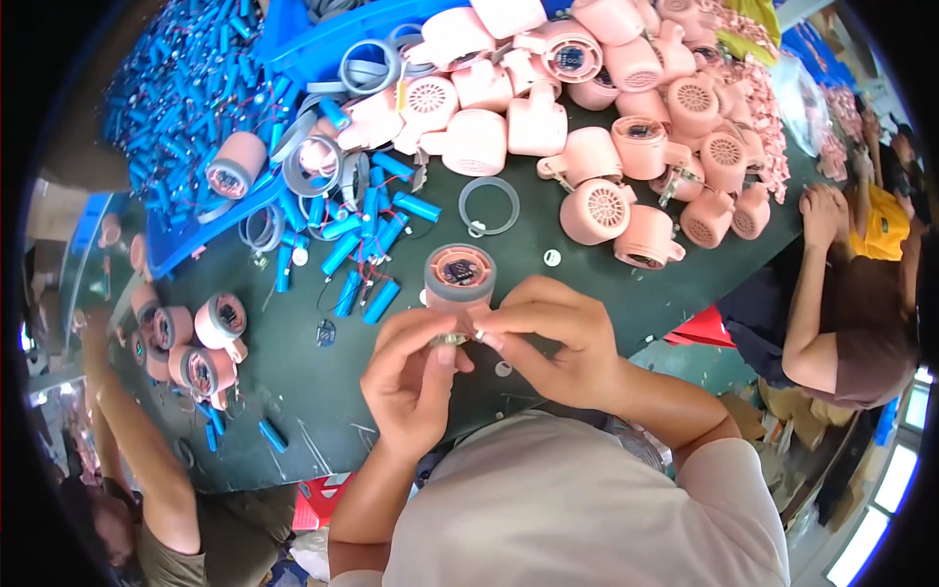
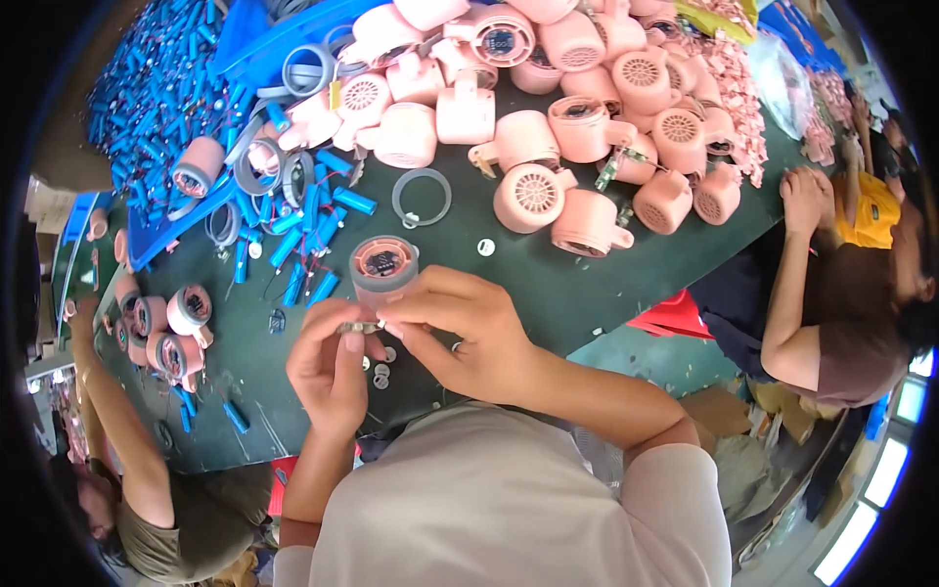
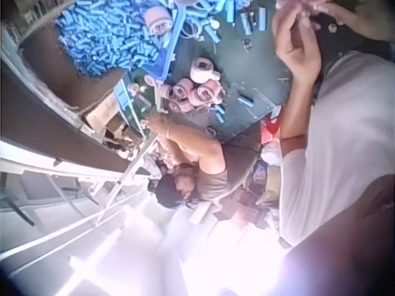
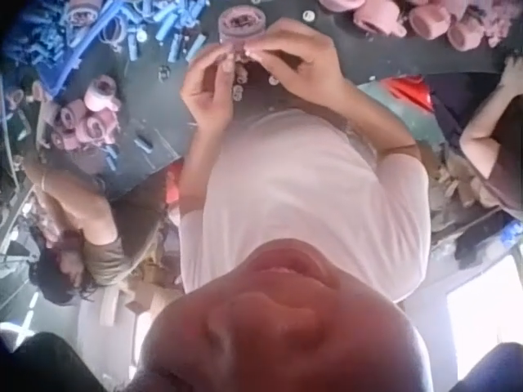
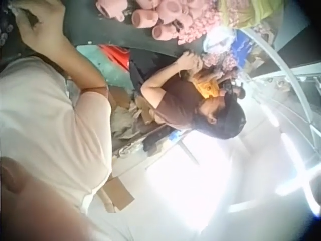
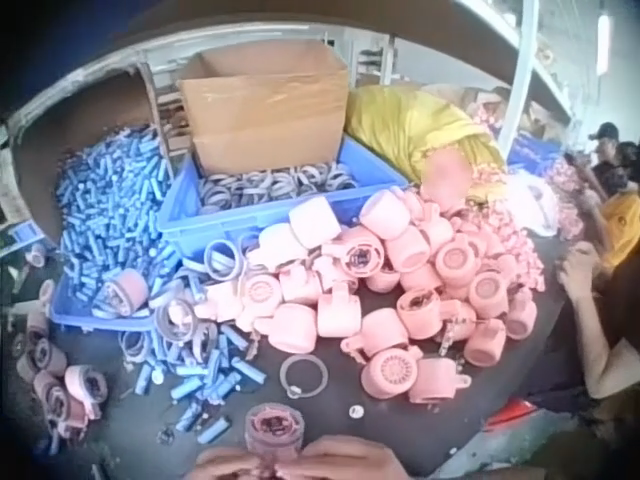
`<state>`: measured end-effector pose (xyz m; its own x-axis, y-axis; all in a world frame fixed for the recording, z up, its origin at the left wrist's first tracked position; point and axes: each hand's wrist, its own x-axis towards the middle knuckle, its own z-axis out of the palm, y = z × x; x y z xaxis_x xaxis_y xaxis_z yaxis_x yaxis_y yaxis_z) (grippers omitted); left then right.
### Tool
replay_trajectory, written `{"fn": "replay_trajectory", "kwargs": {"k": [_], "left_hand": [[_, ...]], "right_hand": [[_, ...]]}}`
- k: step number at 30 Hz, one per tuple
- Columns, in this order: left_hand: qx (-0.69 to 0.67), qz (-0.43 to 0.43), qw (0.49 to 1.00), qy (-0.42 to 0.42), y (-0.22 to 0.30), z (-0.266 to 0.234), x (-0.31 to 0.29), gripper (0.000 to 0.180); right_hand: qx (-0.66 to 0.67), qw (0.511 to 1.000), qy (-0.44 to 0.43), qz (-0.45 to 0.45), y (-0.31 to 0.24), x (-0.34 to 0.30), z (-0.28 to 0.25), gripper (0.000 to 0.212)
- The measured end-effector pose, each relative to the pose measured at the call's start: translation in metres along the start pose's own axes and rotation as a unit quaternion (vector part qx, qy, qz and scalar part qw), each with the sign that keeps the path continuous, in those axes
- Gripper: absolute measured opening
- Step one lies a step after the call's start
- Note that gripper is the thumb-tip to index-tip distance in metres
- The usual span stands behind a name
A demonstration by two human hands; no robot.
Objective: The person assembles portable fans by hand, connecting circuit boards and wires, placing components into the fan housings, and attaching circular rings onto the housings.
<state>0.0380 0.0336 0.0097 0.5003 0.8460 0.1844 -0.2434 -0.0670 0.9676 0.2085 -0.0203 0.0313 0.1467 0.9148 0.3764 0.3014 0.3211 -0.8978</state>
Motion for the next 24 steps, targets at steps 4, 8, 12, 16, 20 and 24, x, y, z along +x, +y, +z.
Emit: {"fn": "replay_trajectory", "kwargs": {"k": [4, 8, 12, 16, 20, 24], "left_hand": [[-0.049, -0.075, 0.995, 0.043, 0.005, 0.003, 0.002, 0.021], [-0.052, -0.063, 0.996, 0.032, 0.009, 0.005, 0.007, 0.020], [0.055, -0.010, 0.998, 0.024, 0.007, 0.003, 0.006, 0.024], [0.112, 0.034, 0.993, 0.034, 0.009, 0.000, 0.004, 0.023], [0.040, 0.010, 0.999, 0.030, 0.010, 0.003, 0.005, 0.023], [0.053, -0.004, 0.999, 0.002, 0.001, 0.010, 0.007, 0.020]], "right_hand": [[0.020, 0.999, 0.001, 0.027, 0.004, 0.007, 0.007, 0.018], [0.010, 0.999, -0.006, 0.036, -0.001, 0.008, 0.008, 0.017], [-0.098, 0.995, 0.018, 0.006, 0.000, 0.007, 0.008, 0.017], [-0.031, 0.999, 0.019, 0.032, -0.001, 0.009, 0.017, 0.015], [0.030, 0.998, 0.024, 0.048, -0.005, 0.007, 0.010, 0.016], [-0.046, 0.997, 0.055, -0.009, -0.002, -0.001, 0.000, 0.019]]}}
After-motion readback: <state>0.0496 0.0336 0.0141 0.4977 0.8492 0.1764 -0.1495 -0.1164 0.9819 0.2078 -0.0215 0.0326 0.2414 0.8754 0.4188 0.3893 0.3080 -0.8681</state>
